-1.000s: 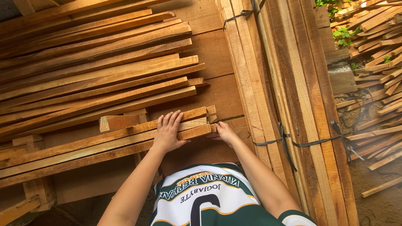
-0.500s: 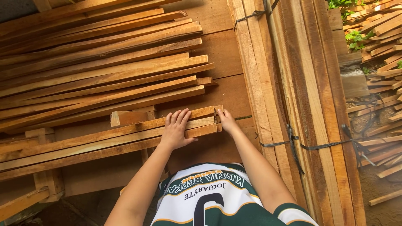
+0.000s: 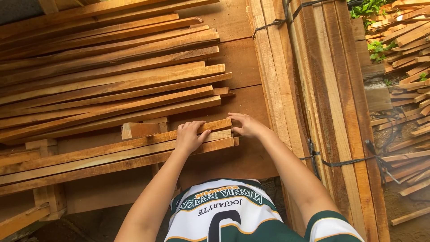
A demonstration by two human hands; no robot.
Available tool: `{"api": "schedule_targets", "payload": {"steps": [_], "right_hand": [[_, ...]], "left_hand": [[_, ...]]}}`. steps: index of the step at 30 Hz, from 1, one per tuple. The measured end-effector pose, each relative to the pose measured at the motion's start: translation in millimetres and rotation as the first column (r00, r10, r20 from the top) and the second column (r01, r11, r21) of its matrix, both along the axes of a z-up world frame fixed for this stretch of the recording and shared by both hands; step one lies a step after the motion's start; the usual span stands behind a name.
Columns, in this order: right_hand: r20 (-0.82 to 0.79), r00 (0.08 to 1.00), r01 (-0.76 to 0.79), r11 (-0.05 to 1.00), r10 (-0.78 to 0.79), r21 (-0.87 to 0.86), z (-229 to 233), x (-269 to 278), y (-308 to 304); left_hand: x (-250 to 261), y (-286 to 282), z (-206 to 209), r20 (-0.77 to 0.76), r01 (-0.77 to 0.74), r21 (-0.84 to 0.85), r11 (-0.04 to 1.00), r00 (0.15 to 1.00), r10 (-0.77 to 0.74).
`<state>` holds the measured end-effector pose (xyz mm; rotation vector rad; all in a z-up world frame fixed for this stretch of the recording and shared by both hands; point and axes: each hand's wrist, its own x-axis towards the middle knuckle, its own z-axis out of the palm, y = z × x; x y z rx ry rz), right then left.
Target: Sorting and stacking long wooden planks in a lumber storage area.
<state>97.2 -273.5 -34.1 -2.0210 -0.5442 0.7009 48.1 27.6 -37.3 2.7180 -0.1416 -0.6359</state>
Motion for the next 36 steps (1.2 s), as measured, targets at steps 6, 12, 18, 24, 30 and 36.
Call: {"api": "schedule_targets", "payload": {"steps": [6,12,18,24,30,36], "right_hand": [[0.260,0.965,-0.003,0.996,0.027,-0.090,-23,-6,0],[0.492,0.869,-0.005,0.995,0.052,-0.097,-59,-18,-6],[0.280,0.960,0.050,0.996,-0.026,-0.079,-54,-30,-21],[0.056,0.983,0.175,0.985,-0.175,0.008,-66,-39,-22],[-0.361,0.853,0.475,0.847,-0.377,0.238,-89,-40,15],[-0.258,0.831,0.524,0.849,-0.493,0.066,-12,-51,20]], "left_hand": [[-1,-5,6,0.024,-0.018,-0.072,0.997,1.000,0.019],[4,-17,19,0.045,0.002,-0.115,0.993,0.999,0.003],[1,-32,25,0.048,0.053,-0.076,0.996,0.998,-0.049],[3,-39,20,0.032,0.040,-0.083,0.996,0.999,-0.037],[-2,-37,17,0.085,0.079,-0.077,0.994,0.994,-0.072],[-23,-33,41,0.168,0.100,-0.076,0.992,0.982,-0.086]]}}
